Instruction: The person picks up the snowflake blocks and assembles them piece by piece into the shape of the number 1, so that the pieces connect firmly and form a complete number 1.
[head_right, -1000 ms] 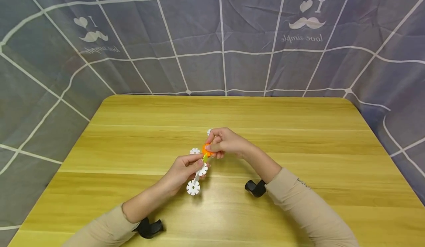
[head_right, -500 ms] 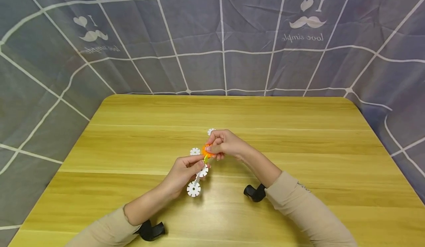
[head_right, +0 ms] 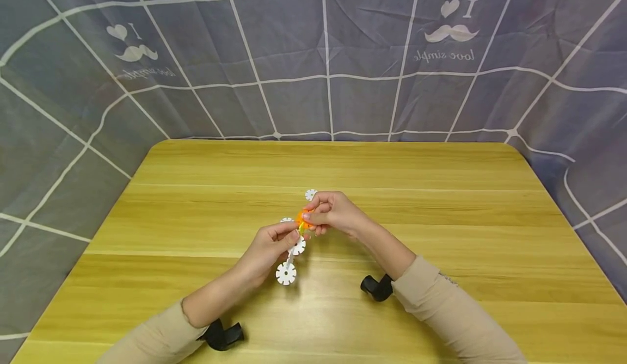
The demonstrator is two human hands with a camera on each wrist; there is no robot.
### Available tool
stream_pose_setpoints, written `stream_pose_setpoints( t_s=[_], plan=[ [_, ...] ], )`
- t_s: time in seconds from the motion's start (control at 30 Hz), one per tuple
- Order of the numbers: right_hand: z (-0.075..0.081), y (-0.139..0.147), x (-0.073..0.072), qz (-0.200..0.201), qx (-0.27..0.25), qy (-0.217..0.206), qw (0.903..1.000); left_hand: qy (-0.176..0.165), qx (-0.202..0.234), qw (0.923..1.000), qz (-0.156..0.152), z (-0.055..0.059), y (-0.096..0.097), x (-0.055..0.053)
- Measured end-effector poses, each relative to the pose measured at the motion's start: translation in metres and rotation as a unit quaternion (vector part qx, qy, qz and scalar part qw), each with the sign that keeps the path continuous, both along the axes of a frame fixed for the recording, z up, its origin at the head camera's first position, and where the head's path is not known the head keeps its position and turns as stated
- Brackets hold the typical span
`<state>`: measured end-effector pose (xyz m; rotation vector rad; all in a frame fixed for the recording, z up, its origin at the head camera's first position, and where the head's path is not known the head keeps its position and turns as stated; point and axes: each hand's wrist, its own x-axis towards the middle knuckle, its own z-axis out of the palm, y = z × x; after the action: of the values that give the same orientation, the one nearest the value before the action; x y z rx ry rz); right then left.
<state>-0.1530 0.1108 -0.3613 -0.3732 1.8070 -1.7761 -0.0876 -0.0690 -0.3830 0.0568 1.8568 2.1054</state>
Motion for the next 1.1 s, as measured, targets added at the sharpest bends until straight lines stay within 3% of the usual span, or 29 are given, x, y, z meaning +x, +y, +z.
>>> stream_pose_setpoints(
  t_s=[0.43,0.63,1.1],
  plan=[
    [-0.0028,0.0059,-0.0005,0.02,-0.015,-0.017,0.9995,-0.052,0.052,0.9973,-0.004,0.0036,-0.0003,-0.0045],
    [-0.0008,0.0053,0.0023,0.004,-0.008,-0.02,0.9997,-0.057,0.066,0.9961,-0.018,0.0045,-0.0018,-0.0064],
    [-0.0062,0.0028,0.0045,0.005,0.012,0.006,0.9999,-0.095,0.094,0.9909,0.02,0.0037,0.0028,-0.0099]
  ],
)
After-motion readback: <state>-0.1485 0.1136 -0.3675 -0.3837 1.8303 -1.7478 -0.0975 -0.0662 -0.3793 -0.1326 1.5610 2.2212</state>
